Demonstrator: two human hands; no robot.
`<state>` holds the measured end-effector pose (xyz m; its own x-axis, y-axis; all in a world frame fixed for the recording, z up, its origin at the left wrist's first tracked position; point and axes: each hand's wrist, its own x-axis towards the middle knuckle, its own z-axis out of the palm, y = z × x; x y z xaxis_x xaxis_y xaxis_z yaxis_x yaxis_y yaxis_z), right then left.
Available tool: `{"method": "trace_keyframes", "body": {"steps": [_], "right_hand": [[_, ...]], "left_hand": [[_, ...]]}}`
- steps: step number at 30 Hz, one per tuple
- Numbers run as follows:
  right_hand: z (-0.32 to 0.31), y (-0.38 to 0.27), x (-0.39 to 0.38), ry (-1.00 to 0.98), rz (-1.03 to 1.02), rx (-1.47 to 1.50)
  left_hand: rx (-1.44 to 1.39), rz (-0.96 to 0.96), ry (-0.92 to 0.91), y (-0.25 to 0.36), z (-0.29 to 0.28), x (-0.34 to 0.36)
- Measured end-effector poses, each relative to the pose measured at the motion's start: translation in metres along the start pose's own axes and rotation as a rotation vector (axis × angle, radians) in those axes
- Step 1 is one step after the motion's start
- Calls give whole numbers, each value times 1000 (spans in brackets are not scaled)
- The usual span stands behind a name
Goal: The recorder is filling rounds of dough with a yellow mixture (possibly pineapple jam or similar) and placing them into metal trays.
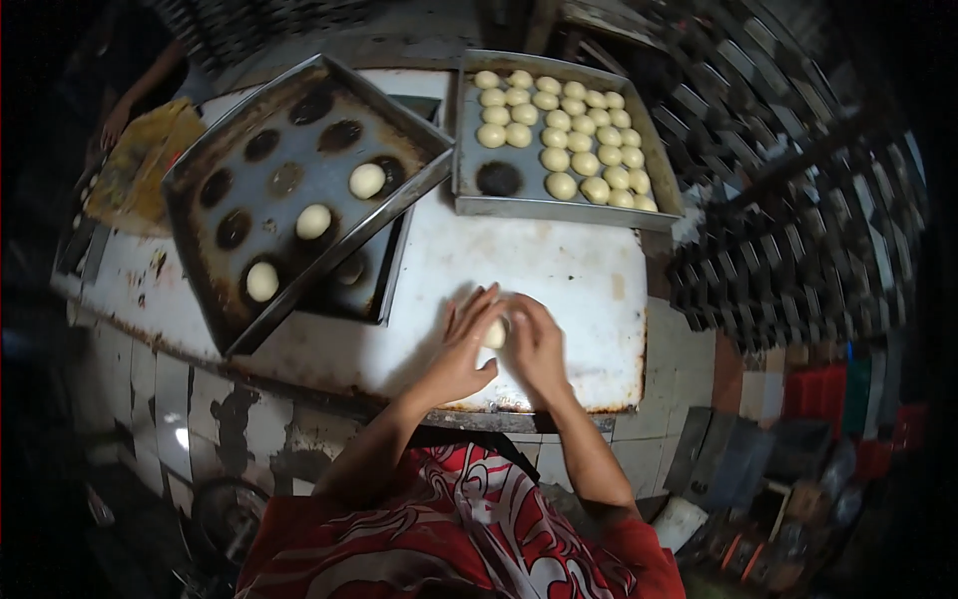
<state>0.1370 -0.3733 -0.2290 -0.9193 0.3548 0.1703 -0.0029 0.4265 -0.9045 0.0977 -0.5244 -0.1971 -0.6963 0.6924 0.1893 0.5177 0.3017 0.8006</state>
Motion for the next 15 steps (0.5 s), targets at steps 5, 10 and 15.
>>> {"method": "trace_keyframes", "body": {"steps": [5,10,15], "right_hand": [[23,6,-39,-350,-613,-346],[-14,31,32,-133,-488,-579],[41,-6,-6,-237,-398,-557]], "left_hand": [[-408,-339,271,0,-55,-98],[-546,-480,380,-13,-62,-179],[-611,-264,99,-16,-91,-154]]}}
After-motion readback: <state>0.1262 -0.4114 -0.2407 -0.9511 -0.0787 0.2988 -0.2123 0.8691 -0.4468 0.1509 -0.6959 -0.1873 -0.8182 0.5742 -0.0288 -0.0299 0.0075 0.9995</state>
